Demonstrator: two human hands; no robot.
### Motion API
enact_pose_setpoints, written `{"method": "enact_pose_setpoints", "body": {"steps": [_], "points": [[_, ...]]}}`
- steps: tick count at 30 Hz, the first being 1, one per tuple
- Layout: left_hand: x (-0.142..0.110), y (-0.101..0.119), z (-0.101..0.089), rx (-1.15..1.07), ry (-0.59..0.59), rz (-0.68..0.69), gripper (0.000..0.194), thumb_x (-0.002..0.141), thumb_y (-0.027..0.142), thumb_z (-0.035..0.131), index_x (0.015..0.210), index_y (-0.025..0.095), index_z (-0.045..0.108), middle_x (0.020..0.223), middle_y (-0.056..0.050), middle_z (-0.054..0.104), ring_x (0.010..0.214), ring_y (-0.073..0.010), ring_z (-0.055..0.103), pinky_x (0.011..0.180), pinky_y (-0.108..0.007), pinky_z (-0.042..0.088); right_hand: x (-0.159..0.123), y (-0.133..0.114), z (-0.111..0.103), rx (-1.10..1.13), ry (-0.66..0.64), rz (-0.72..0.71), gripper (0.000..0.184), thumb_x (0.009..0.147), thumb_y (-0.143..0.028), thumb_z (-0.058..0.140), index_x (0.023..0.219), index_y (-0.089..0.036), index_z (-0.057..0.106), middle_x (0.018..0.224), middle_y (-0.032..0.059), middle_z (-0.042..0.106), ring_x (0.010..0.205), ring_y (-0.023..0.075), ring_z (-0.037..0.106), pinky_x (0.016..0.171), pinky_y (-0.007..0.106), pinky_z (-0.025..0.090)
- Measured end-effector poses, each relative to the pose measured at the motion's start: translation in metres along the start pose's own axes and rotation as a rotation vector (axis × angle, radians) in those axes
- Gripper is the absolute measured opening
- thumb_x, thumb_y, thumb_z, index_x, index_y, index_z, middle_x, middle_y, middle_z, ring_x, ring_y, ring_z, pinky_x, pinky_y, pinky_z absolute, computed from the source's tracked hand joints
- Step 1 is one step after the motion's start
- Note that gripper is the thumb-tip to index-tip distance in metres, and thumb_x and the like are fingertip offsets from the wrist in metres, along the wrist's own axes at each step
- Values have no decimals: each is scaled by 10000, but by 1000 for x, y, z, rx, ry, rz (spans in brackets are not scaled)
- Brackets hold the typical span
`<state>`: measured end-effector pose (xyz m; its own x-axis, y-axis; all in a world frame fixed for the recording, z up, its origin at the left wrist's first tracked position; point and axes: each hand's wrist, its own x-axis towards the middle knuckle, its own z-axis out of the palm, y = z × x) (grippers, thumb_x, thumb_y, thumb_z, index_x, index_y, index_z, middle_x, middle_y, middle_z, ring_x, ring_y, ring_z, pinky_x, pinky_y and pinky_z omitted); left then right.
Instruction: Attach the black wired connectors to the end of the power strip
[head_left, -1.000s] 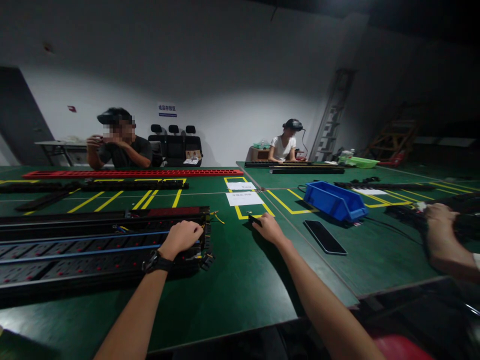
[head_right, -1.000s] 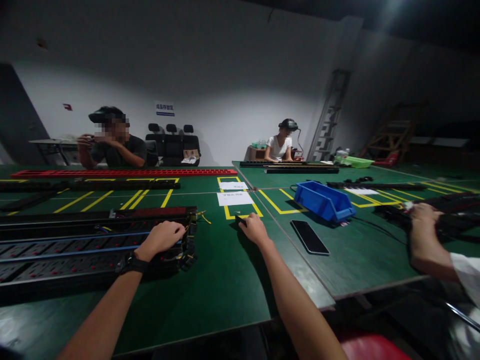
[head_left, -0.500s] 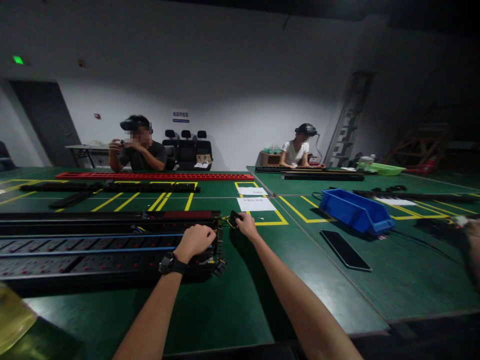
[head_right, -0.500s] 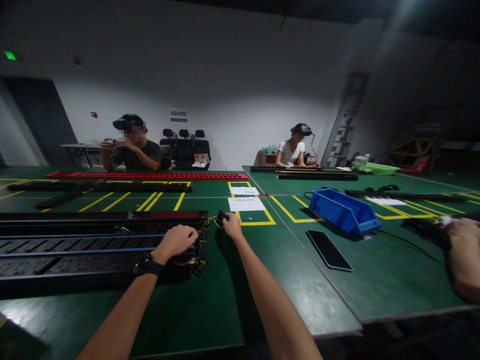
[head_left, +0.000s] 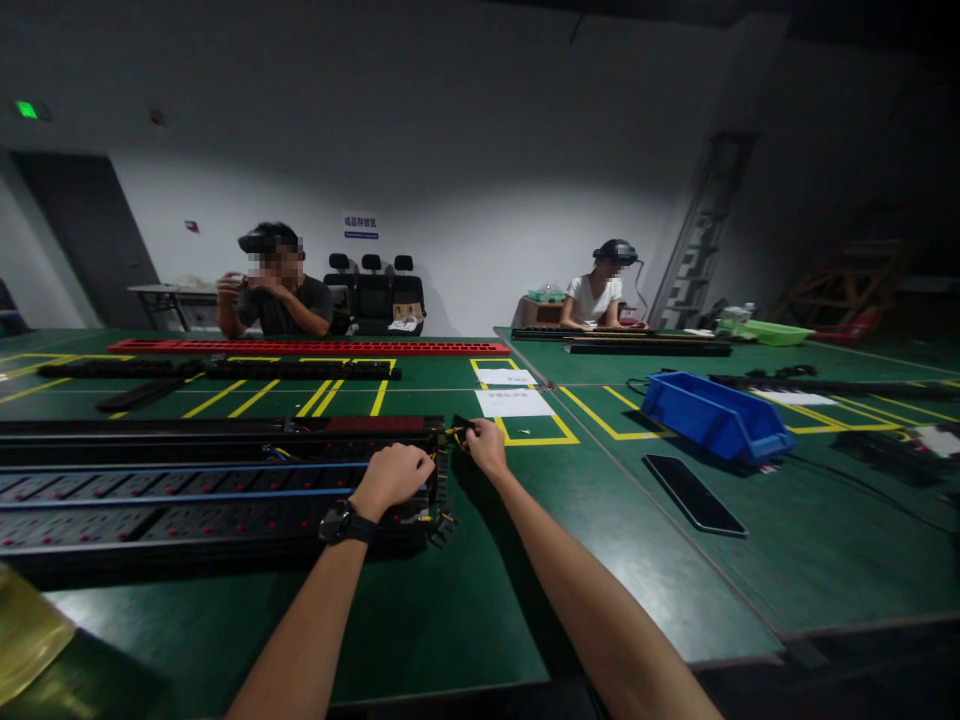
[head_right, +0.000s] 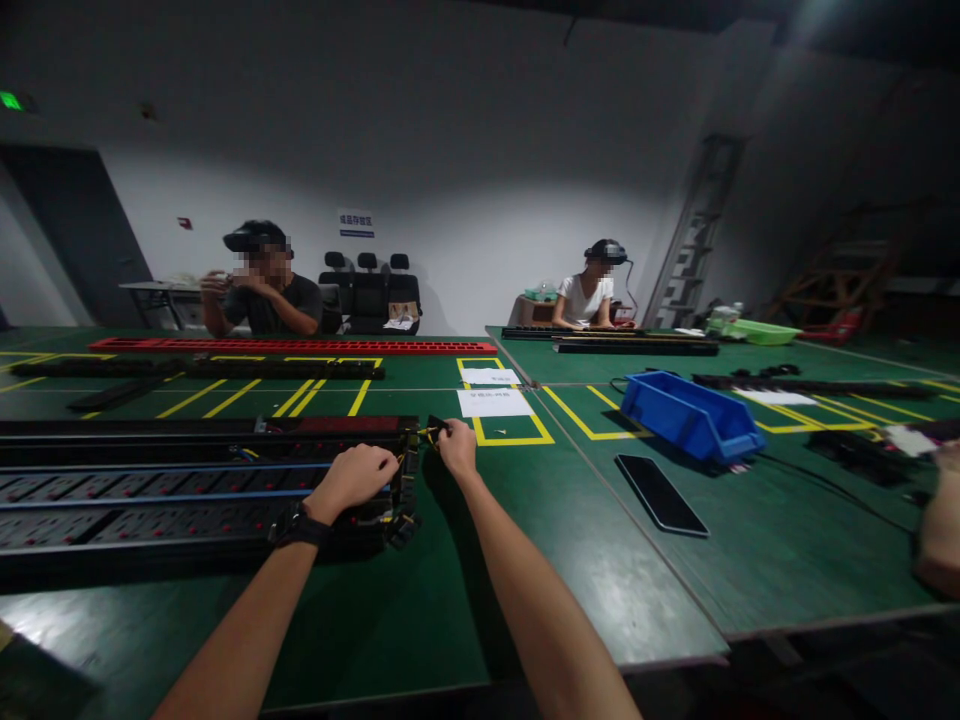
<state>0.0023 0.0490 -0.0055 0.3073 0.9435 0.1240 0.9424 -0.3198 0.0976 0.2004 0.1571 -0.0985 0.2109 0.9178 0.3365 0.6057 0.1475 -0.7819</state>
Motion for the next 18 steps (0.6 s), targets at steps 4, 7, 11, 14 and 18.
{"method": "enact_pose_setpoints", "body": {"steps": [4,7,11,14,18], "points": [[0,1,-2,-4,-5,-3,421,955,345,381,832,238,768,961,-114,784,914,-287,733,822,-359,512,-2,-4,-4,63,-30,19,324,835,-133,521,1026,-148,782,796,47,772,727,163,729,671,196,518],[0,1,-3,-5,-10,-7,415,953,341,385,828,233,766,957,-116,783,907,-291,734,811,-356,514,-3,-7,-6,118,-48,31,314,823,-133,524,1008,-142,777,770,42,766,698,160,725,638,196,512],[0,1,-4,2,-12,4,417,955,347,383,808,242,758,959,-104,786,895,-296,735,798,-365,518,-4,-11,-6,164,-84,40,328,808,-126,523,1021,-145,771,796,39,768,673,152,714,645,206,523],[1,0,-3,12,-7,7,415,959,350,380,822,253,760,971,-94,789,899,-291,736,797,-364,519,-5,-13,-6,180,-85,13,301,822,-156,530,1003,-157,771,854,42,774,702,153,711,687,223,533],[4,-2,0,8,-6,16,421,959,359,376,845,257,768,983,-94,792,916,-295,737,800,-362,519,-9,-17,-6,185,-110,-61,262,854,-344,632,1003,-173,762,937,61,774,843,188,714,781,265,537]]}}
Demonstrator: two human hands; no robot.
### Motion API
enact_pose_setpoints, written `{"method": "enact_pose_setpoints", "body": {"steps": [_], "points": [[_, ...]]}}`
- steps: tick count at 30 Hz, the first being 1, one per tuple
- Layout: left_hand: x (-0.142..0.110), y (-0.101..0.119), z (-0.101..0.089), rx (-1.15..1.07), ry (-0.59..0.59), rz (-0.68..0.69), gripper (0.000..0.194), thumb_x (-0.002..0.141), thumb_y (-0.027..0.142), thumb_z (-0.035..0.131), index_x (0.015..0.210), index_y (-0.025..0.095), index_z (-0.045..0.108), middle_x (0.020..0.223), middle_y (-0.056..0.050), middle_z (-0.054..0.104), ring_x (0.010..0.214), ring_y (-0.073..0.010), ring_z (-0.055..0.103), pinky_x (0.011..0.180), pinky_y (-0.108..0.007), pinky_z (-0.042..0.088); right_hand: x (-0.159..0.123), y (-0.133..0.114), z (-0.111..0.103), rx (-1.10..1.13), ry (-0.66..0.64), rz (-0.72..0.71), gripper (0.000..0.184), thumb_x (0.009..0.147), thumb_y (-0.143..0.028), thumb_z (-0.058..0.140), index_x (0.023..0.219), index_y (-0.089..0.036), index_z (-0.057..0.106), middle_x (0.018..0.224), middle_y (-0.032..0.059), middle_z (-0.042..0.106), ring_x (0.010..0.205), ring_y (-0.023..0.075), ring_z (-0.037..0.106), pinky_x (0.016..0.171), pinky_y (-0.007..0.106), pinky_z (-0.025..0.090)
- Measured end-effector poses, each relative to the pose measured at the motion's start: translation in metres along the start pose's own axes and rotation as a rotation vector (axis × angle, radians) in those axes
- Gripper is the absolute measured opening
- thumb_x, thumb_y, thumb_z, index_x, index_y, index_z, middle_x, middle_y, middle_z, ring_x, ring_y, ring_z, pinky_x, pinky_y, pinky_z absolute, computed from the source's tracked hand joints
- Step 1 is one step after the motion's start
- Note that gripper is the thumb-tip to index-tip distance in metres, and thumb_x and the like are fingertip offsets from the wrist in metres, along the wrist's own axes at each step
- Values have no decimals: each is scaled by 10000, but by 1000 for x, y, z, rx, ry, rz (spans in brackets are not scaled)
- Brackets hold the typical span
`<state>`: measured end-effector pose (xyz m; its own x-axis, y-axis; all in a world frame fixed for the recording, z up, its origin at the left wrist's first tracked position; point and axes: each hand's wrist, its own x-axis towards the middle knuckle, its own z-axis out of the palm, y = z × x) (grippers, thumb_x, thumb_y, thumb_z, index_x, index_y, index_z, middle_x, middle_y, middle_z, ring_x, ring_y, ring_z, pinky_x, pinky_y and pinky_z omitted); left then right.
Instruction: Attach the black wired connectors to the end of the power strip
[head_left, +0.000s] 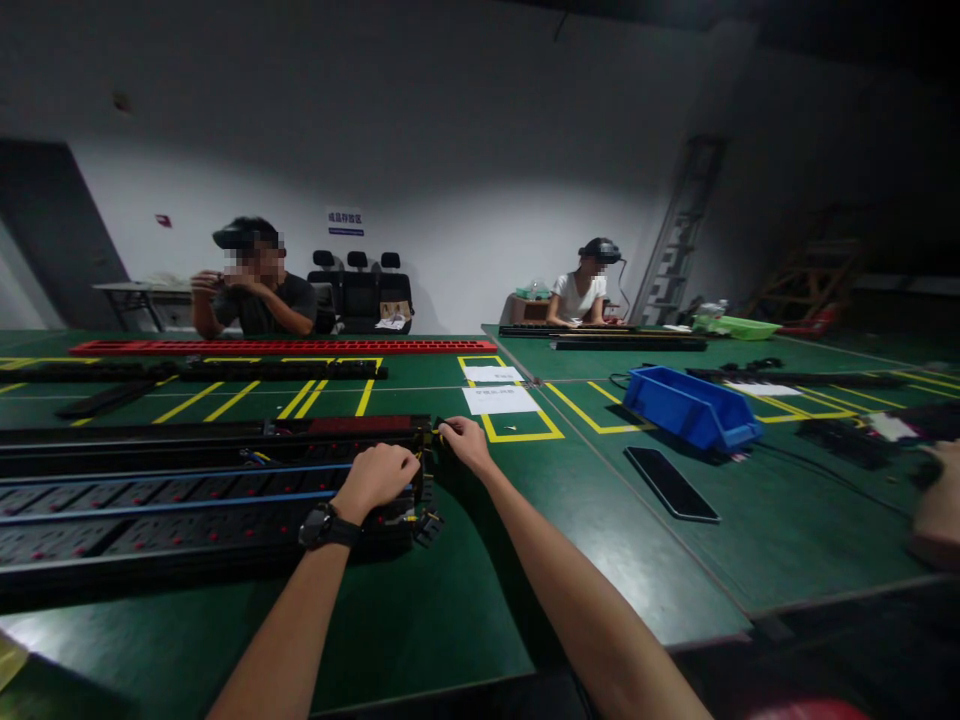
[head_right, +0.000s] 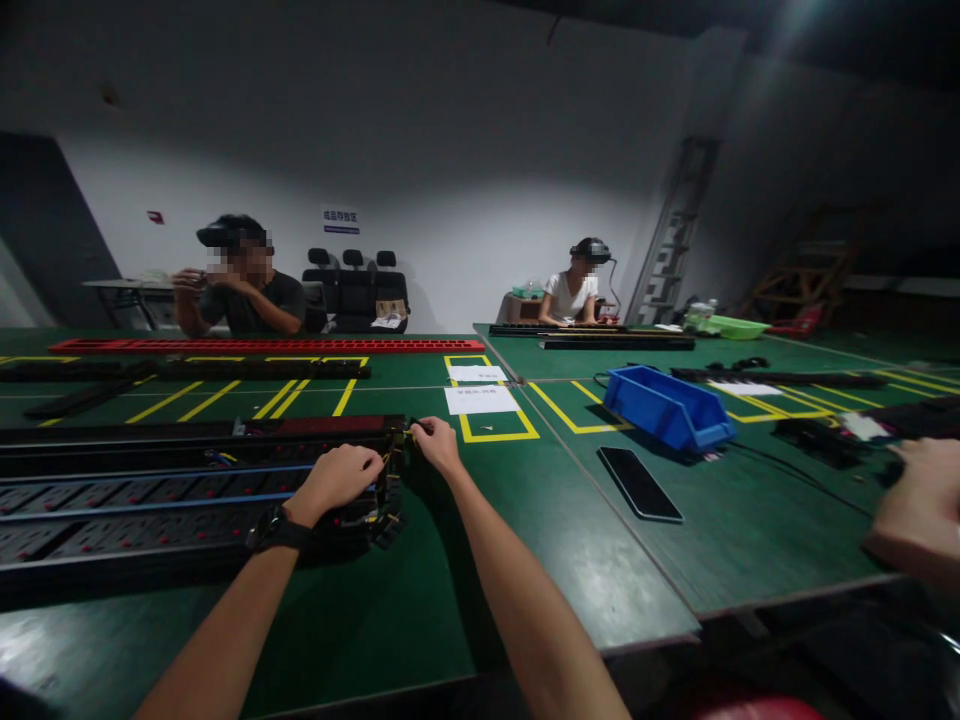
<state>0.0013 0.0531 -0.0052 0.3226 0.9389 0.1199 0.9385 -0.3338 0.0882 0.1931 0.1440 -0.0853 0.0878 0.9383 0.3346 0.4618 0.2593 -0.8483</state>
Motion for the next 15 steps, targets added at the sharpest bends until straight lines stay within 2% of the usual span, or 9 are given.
{"method": "enact_pose_setpoints", "body": {"steps": [2,4,10,15], "points": [[1,0,1,-4,-5,-1,425,955,352,372,834,252,766,980,-100,791,914,-296,737,798,-361,519,-2,-2,0,-54,-4,-21,328,831,-436,687,1025,-180,755,951,69,768,875,207,705,798,289,533],[1,0,0,-7,-11,-6,425,951,342,369,824,246,762,976,-106,789,914,-294,736,796,-357,517,-3,-3,0,-106,-8,-45,344,820,-455,708,1034,-189,752,934,64,758,863,211,694,794,302,529],[0,2,-3,-20,-15,-5,440,955,349,354,833,238,762,976,-115,785,920,-289,734,798,-343,513,-3,-3,-3,-152,-33,-116,204,831,-301,705,997,-191,751,927,48,753,854,193,682,797,288,518],[0,2,-3,-22,-13,-6,437,955,349,352,813,243,751,985,-110,785,933,-306,732,801,-363,515,-3,-3,2,-239,4,-113,184,853,-227,678,1024,-213,742,967,51,762,906,196,691,840,284,516]]}}
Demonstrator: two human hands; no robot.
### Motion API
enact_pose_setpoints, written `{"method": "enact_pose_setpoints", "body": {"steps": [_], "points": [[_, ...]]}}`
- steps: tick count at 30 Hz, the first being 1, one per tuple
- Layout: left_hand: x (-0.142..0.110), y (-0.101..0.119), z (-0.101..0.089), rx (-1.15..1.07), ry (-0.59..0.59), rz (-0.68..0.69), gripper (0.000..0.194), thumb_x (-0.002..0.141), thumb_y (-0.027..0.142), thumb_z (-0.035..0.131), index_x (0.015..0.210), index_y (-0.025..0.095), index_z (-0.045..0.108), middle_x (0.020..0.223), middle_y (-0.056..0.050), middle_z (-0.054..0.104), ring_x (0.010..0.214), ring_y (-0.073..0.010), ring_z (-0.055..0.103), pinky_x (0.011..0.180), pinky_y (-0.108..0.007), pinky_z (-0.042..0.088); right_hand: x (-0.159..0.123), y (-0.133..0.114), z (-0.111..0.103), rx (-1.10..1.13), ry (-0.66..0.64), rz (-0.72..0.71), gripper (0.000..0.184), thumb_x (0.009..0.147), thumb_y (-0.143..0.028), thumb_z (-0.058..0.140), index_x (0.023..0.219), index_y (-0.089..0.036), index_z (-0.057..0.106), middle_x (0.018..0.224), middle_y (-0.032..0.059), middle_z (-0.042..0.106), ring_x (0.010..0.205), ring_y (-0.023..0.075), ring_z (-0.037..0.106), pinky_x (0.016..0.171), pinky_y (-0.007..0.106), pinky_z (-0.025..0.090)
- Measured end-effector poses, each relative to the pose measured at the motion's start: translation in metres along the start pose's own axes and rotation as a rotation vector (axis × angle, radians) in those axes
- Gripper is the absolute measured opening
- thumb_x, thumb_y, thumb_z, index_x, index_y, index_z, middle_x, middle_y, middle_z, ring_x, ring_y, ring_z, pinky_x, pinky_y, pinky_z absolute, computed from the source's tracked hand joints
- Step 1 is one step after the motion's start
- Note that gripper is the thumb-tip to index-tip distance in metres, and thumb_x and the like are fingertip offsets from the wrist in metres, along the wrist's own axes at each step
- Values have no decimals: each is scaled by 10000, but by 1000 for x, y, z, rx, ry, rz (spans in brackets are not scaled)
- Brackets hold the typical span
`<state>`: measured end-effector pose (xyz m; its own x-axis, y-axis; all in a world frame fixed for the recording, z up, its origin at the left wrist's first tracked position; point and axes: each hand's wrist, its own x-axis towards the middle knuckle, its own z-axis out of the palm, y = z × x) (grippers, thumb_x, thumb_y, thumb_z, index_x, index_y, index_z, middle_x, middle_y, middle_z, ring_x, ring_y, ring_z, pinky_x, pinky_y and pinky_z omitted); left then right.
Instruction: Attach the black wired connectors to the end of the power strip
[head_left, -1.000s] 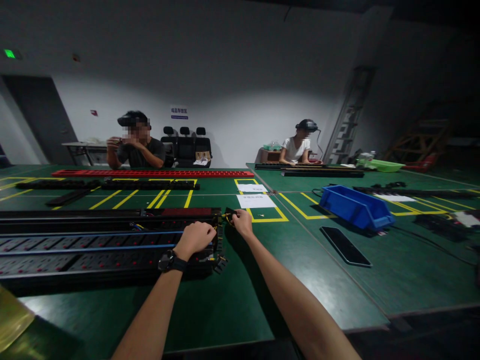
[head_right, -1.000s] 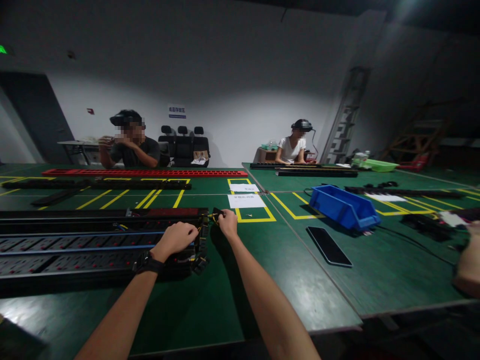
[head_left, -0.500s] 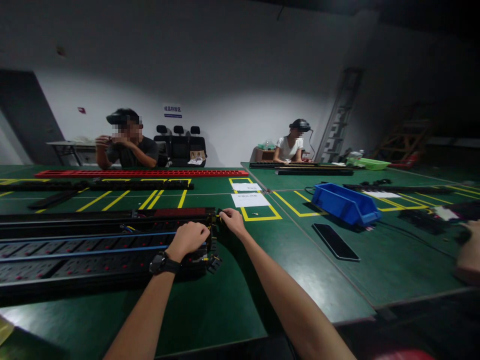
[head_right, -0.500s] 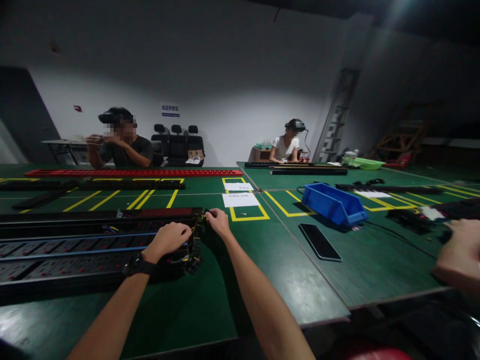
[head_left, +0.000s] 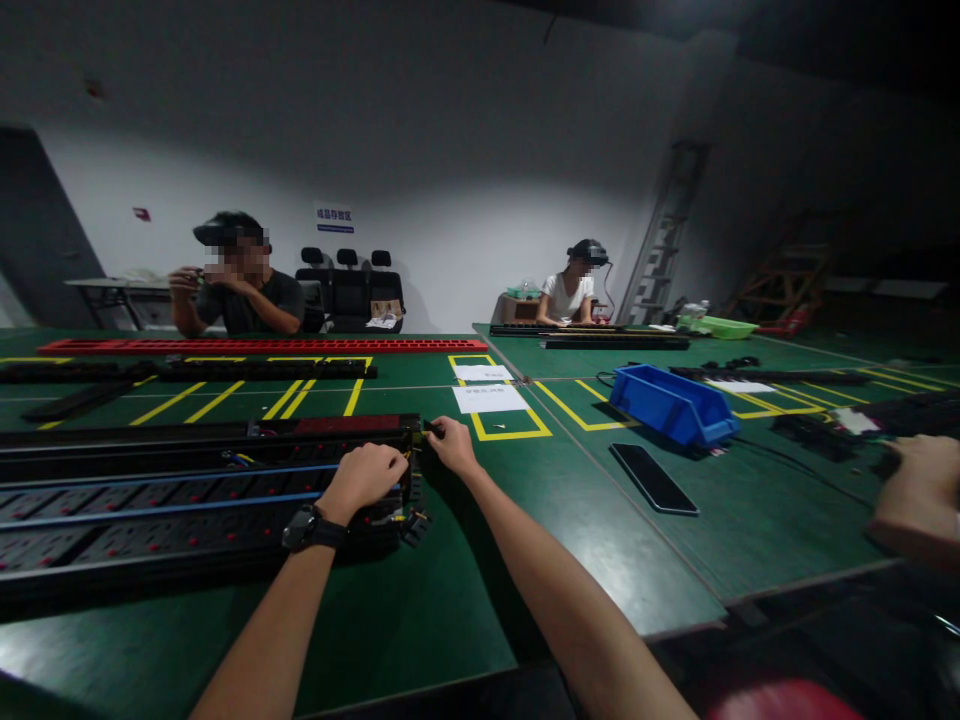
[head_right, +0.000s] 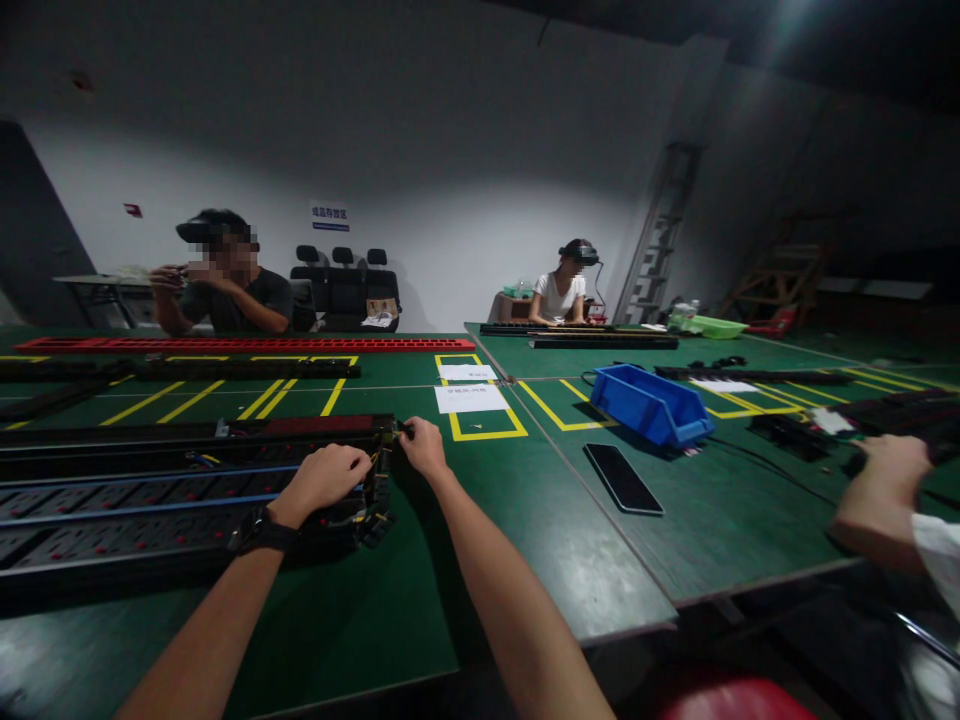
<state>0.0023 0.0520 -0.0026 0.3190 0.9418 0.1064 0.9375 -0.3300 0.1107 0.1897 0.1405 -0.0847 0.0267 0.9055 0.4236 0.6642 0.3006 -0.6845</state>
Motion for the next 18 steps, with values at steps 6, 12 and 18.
{"method": "enact_pose_setpoints", "body": {"steps": [6,12,18], "points": [[-1,1,-2,-6,-3,-2,420,960,338,371,793,232,742,967,-112,783,924,-297,733,793,-348,505,-3,7,-15,-29,-128,-75,297,906,-358,656,1157,-208,708,1011,51,757,891,186,684,803,268,508],[-1,0,-1,-7,-10,-10,417,958,345,376,824,236,755,988,-117,783,923,-290,730,807,-358,507,-4,46,-75,-435,-94,-71,371,977,-305,521,1302,-185,653,1228,117,697,1156,230,600,996,309,437],[-1,-1,-1,-17,-24,-11,434,962,360,363,869,240,769,1015,-121,780,940,-291,725,835,-373,512,-15,95,-114,-698,-205,-30,451,1013,-340,440,1429,-235,580,1480,91,557,1318,273,502,1047,381,421]]}}
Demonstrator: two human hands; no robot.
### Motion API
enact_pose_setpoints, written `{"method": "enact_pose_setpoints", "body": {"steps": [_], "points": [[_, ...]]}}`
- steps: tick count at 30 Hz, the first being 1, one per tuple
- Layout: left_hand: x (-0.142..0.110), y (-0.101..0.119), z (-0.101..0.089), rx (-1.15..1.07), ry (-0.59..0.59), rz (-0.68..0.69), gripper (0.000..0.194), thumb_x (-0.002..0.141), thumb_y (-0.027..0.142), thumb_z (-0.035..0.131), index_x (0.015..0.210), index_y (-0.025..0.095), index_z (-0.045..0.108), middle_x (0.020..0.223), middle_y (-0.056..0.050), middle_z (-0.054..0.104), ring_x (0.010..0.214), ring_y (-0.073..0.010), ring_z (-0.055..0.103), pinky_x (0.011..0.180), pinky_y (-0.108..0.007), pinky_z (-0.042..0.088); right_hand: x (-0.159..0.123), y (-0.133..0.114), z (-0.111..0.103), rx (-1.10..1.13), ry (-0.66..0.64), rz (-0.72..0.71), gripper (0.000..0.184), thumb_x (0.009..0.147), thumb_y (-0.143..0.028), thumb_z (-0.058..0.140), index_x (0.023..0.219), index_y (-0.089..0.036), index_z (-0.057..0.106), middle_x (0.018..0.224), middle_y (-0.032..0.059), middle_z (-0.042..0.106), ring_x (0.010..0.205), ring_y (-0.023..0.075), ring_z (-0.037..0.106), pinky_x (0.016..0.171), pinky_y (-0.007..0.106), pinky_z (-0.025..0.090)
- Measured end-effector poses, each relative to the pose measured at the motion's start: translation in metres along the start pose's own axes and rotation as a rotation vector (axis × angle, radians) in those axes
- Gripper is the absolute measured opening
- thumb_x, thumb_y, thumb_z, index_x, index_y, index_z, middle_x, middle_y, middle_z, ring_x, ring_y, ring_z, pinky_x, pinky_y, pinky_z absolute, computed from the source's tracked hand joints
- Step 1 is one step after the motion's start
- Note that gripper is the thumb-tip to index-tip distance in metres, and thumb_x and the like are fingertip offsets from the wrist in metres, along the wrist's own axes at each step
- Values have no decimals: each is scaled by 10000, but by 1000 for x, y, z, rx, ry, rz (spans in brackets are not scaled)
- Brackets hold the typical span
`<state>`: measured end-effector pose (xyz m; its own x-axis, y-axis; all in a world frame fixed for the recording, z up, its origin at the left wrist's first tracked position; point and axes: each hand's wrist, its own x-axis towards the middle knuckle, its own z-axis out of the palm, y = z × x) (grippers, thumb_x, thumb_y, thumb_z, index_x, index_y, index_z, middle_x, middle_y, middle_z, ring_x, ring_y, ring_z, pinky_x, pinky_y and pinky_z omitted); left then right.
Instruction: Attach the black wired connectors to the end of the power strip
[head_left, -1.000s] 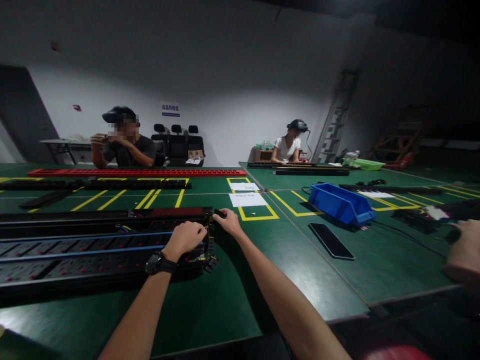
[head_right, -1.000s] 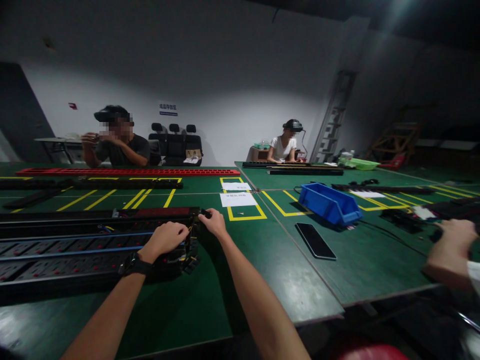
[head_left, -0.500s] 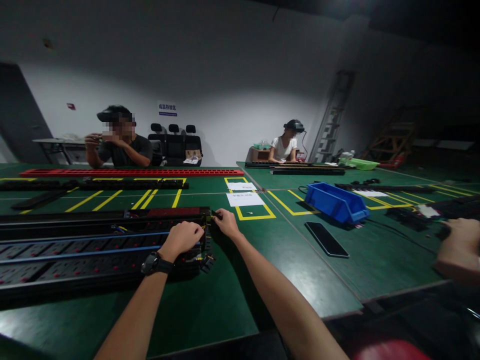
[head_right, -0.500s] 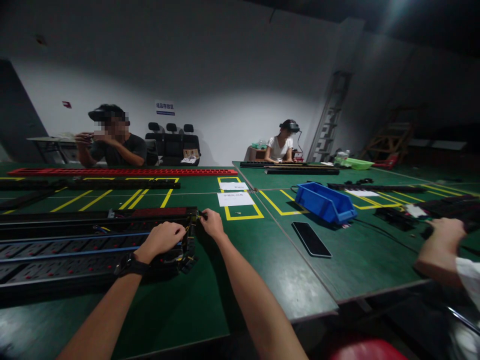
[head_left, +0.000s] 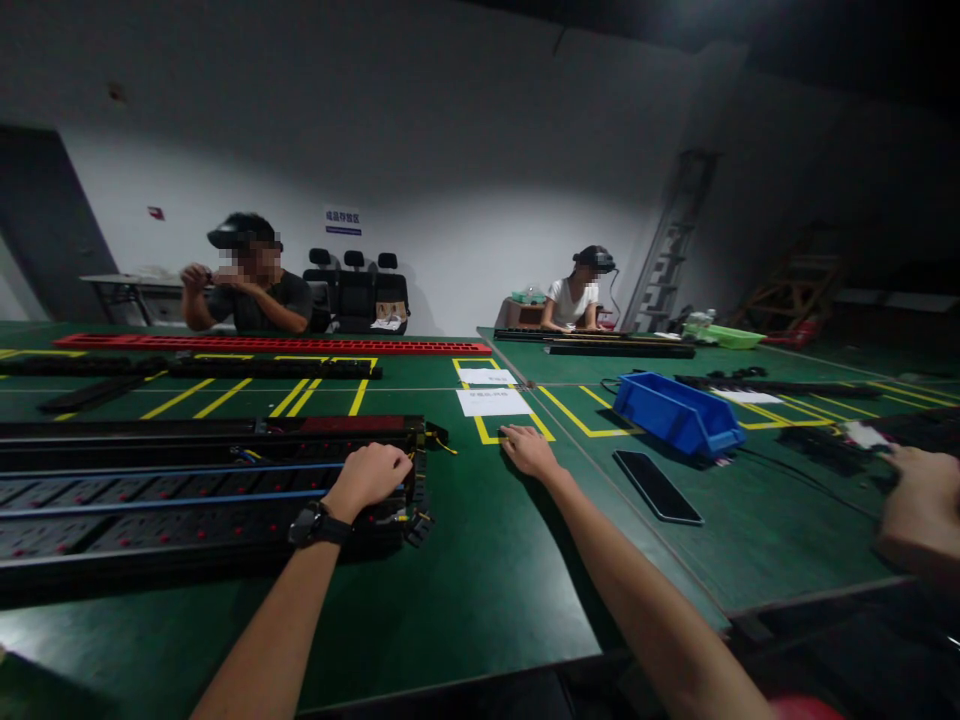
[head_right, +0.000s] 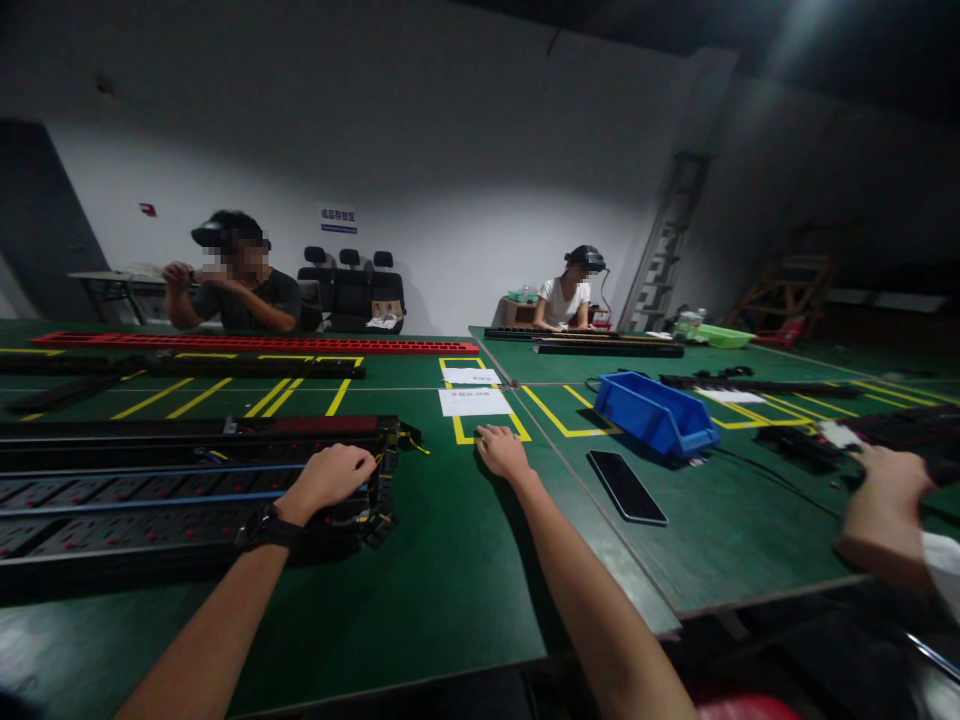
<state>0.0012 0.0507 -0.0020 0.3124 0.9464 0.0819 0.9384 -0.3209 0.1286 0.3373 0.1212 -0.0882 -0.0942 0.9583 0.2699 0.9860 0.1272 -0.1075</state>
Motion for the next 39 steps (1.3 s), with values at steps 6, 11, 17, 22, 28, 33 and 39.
{"method": "enact_pose_setpoints", "body": {"steps": [6,11,17,22,28,33,39], "points": [[-1,0,-1,5,-4,6,443,969,369,360,922,250,784,1048,-108,780,948,-288,723,826,-361,512,-4,1,-2,17,15,-7,410,1006,-263,409,1327,-224,661,1376,77,647,1255,242,551,1040,353,421],[1,0,-1,7,-10,3,440,970,366,361,943,263,788,1069,-108,779,967,-303,723,827,-370,509,-2,-2,-3,35,-24,-28,457,1004,-239,382,1405,-243,601,1486,68,561,1335,256,495,1058,411,416],[3,-1,1,10,-10,5,444,972,378,363,907,255,785,1050,-111,779,942,-283,722,839,-361,506,0,1,0,18,-30,20,448,1015,-298,373,1393,-277,612,1481,60,565,1339,265,488,1070,452,400],[2,0,0,23,-6,14,445,971,371,357,863,245,770,1012,-110,780,924,-287,725,813,-357,507,3,0,1,-19,-2,68,444,1004,-344,401,1377,-227,612,1455,101,576,1303,290,515,1042,440,417],[1,2,-3,23,-15,-7,436,968,365,367,853,237,767,1010,-104,782,938,-269,726,816,-325,501,4,10,0,-7,73,241,330,982,-355,476,1120,-185,723,1216,149,688,1183,293,574,953,379,445],[0,3,-4,10,-18,-9,437,970,383,369,862,238,767,1009,-98,783,934,-272,724,808,-326,498,5,24,3,121,132,263,291,971,-213,481,1151,-174,706,1106,120,723,1062,229,631,875,282,445],[0,2,-4,17,-14,6,427,959,349,364,826,230,752,982,-102,777,919,-271,721,802,-328,498,6,36,4,235,173,320,322,986,-242,472,1145,-167,742,1077,121,754,1014,227,680,849,270,457]]}}
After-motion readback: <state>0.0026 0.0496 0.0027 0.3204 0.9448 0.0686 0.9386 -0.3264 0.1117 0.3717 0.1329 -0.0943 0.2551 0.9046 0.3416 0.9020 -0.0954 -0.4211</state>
